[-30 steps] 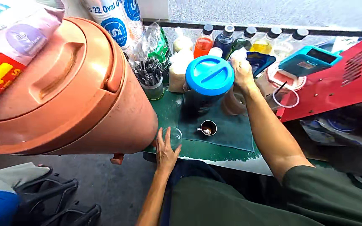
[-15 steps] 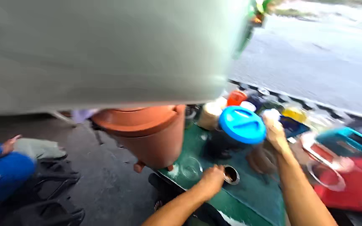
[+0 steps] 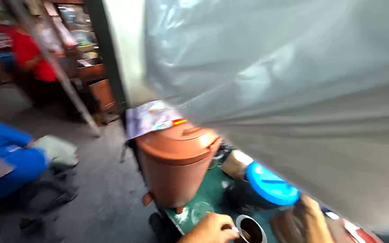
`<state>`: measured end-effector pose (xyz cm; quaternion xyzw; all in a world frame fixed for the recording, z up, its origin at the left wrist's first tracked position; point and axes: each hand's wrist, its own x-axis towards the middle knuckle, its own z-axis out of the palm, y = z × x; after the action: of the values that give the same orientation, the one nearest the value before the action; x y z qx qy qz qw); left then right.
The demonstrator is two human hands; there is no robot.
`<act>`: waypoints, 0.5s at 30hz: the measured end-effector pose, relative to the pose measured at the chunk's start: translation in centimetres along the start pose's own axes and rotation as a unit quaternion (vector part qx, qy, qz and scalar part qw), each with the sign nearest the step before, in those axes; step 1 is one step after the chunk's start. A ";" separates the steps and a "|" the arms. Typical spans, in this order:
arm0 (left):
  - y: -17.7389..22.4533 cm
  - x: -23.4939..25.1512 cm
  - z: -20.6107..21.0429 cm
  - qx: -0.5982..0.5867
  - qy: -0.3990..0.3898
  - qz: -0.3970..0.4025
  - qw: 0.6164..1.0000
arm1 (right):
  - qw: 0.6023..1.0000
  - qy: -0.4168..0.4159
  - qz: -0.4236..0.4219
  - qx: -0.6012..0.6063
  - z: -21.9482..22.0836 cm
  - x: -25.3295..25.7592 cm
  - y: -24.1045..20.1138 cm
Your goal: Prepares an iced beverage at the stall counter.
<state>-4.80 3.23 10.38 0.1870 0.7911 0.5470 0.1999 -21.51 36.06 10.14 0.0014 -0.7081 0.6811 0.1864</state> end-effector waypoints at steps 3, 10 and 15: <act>3.4 -1.5 -2.7 -0.017 0.114 -0.066 0.991 | 0.998 0.045 0.031 0.027 1.6 -0.8 -1.3; 0.6 2.8 -2.9 0.143 0.305 -0.013 0.941 | 0.998 0.051 0.025 -0.019 0.5 0.6 2.2; -0.4 6.3 -2.9 0.144 0.276 -0.048 0.949 | 0.995 0.014 0.004 -0.100 -0.4 0.6 2.9</act>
<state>-11.73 4.04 10.21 0.0172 0.8937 0.4473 -0.0290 -22.71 36.80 7.51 -0.0300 -0.7702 0.6073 0.1926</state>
